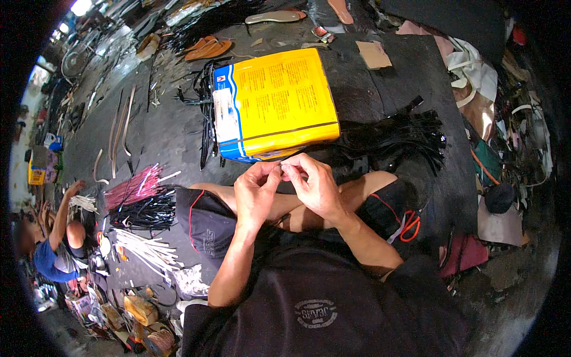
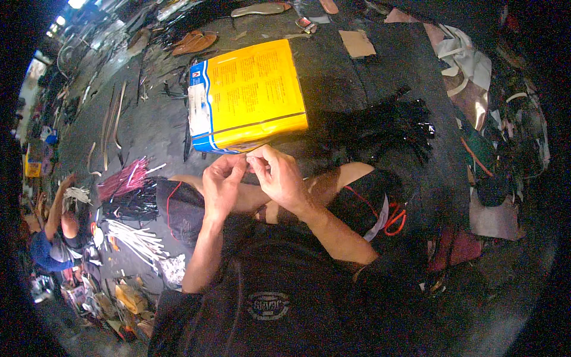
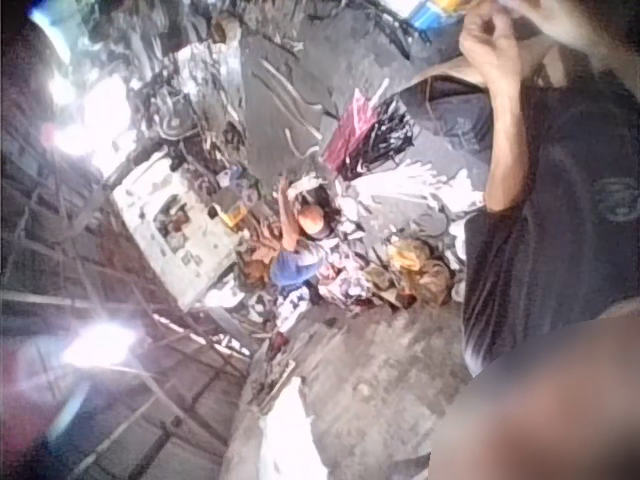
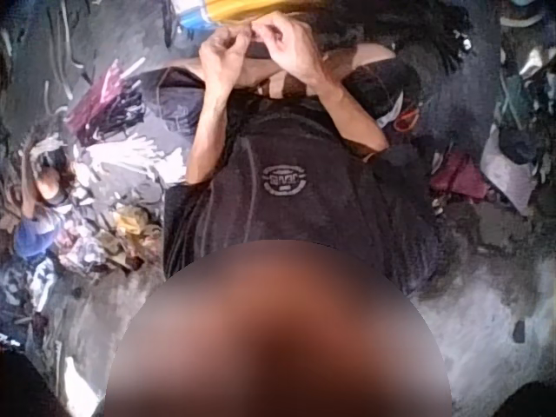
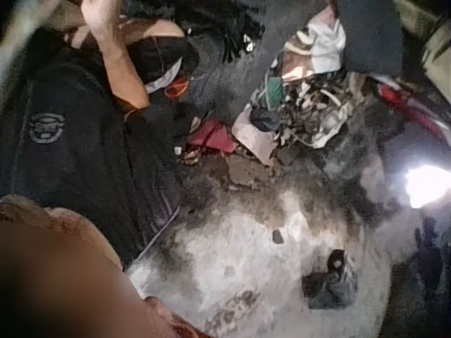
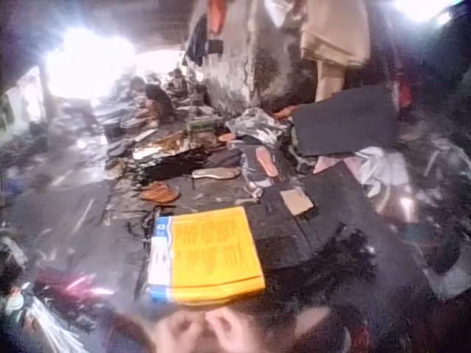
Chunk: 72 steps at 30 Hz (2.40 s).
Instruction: The person sits cross-legged on the floor and repeatedly cuts a long black strap into short pieces using scissors. The cut pieces are placed in a pile to the right. Another person works in the background with similar materials.
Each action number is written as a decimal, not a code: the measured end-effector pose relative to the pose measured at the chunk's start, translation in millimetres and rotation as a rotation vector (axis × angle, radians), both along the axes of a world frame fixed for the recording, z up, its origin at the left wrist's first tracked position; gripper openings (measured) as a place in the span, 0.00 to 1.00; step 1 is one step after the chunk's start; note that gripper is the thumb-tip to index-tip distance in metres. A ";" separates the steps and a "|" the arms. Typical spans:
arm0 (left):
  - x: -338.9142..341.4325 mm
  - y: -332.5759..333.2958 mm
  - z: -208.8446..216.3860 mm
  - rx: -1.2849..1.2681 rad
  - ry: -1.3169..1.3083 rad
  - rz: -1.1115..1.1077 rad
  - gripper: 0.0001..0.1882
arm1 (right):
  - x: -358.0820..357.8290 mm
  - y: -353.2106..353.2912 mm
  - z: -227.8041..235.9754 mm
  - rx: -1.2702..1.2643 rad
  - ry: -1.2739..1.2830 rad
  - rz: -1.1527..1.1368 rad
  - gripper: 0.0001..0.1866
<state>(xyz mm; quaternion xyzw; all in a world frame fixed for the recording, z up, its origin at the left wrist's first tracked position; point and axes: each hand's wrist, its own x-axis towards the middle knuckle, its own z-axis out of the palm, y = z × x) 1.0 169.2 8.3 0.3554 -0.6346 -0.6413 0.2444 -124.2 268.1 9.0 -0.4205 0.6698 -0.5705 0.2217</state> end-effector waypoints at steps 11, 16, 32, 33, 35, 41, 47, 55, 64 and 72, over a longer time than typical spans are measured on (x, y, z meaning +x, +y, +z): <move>56.5 -88.2 13.4 -0.486 -0.114 0.624 0.09 | -90.3 80.9 36.5 -0.002 0.414 -0.380 0.04; 176.7 -179.0 1.4 -0.846 -0.390 0.672 0.11 | -225.1 164.5 12.3 0.415 0.637 -0.586 0.09; 135.3 -127.6 85.6 -0.779 -0.423 0.179 0.09 | -295.2 211.6 -12.3 0.801 0.625 -0.570 0.23; 106.5 -105.2 96.8 -0.864 -0.398 -0.011 0.09 | -267.1 179.2 3.1 0.519 0.391 -0.491 0.23; 51.6 -69.1 111.0 -0.809 -0.283 -0.307 0.09 | -202.2 122.7 34.8 0.285 0.125 -0.016 0.26; -14.3 -35.6 110.0 -0.573 0.029 -0.423 0.09 | -57.1 3.0 91.8 0.176 0.429 0.572 0.13; -13.9 -28.7 45.5 0.295 0.432 -0.522 0.22 | -64.2 -18.0 110.1 0.039 -0.256 0.342 0.14; 27.6 -118.1 32.9 0.145 -0.017 -0.664 0.11 | -221.7 44.6 55.4 -0.180 -0.223 -0.523 0.13; 0.5 -172.4 28.5 -0.135 -0.111 -0.257 0.10 | -271.0 94.7 -10.6 0.013 -0.345 -0.685 0.20; 2.1 -179.7 14.2 -0.144 -0.123 0.027 0.07 | -159.7 -74.4 41.7 0.079 0.391 -0.018 0.14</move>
